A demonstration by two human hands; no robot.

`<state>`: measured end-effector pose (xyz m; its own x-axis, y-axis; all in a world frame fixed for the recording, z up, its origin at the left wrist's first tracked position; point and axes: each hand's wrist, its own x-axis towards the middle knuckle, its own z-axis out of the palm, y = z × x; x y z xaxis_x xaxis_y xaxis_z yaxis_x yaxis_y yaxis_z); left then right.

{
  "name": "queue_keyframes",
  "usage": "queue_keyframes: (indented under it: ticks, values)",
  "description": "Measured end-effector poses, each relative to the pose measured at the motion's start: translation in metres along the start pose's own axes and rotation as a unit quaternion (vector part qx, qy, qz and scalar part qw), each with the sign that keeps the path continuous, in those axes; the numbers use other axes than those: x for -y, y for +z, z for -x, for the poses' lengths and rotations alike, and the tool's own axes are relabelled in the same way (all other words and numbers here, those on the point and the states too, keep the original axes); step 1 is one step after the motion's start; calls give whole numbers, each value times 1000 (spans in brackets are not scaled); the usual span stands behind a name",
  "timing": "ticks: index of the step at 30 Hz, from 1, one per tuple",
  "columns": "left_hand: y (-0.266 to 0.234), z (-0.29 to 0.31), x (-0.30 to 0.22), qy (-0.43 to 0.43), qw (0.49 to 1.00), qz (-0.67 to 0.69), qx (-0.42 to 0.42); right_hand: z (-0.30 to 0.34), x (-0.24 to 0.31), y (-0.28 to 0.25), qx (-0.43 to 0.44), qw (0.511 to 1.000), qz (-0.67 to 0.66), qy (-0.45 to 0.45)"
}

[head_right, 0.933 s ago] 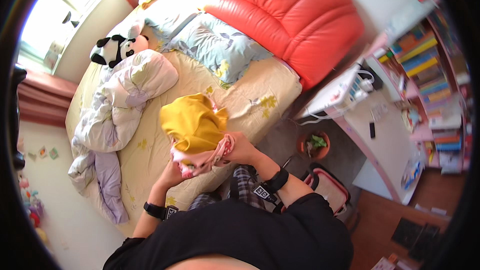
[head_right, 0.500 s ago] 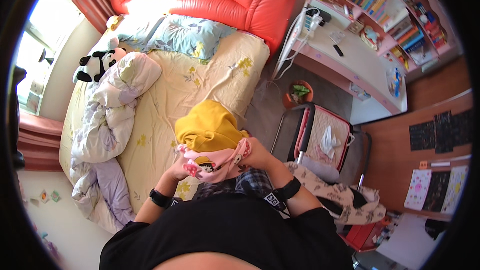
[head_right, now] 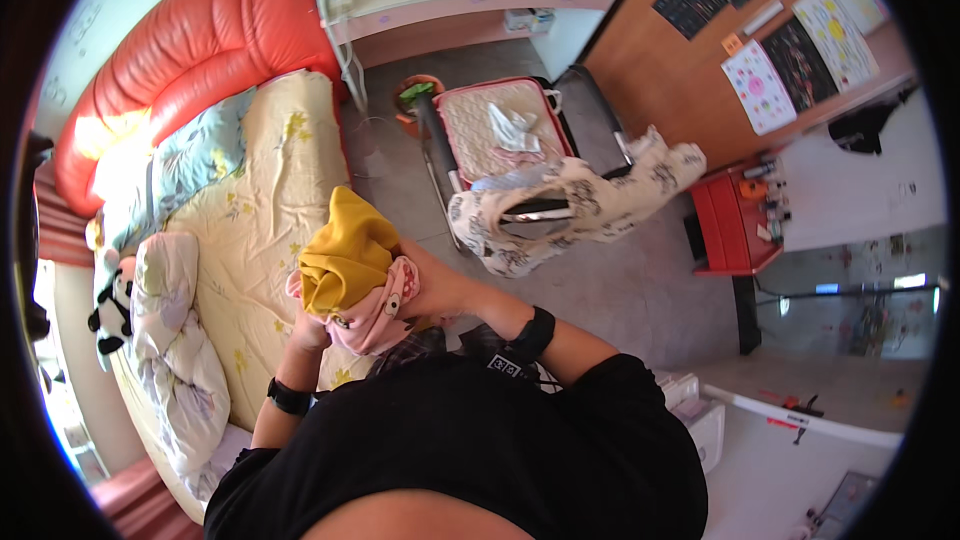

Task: The person folds a patterned cloth on the bed, then folds a pair of gray pants and places them on a chair. They fold a pair of jeans on the bed and place them on the chair. Finally, they pick up a yellow cloth from the bed and place it on the chair.

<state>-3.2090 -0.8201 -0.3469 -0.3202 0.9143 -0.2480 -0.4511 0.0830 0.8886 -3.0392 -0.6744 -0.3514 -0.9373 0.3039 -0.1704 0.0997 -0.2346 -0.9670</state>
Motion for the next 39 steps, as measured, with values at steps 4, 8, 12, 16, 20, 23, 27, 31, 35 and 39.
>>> queue_keyframes:
  ticks: [4,8,12,16,20,23,27,31,35,39]
  values:
    - [51,-15,10,-53,996,5,76,55,7,-30,-20,999,-13,-46]
    - [106,-36,19,0,947,-151,285,113,0,-58,-86,993,17,-74]
    - [159,-66,26,22,900,-292,323,160,-17,-79,-207,977,-48,-9]
    - [204,-63,32,6,930,-175,325,204,-37,-102,-336,932,-104,-86]
    - [200,-62,9,-85,917,-220,322,238,-37,-153,-330,821,462,-62]
    - [191,-65,8,-87,910,-220,340,267,-7,-198,-456,807,369,-63]
    - [185,-62,25,-63,916,-253,304,286,57,-235,-549,829,29,-97]
    - [185,-64,38,0,921,-267,284,257,96,-252,-458,878,43,-134]
    - [179,-59,39,-22,937,-223,270,189,72,-266,-344,903,256,-20]
    - [163,-42,45,-21,925,-341,166,140,29,-285,-300,784,534,103]
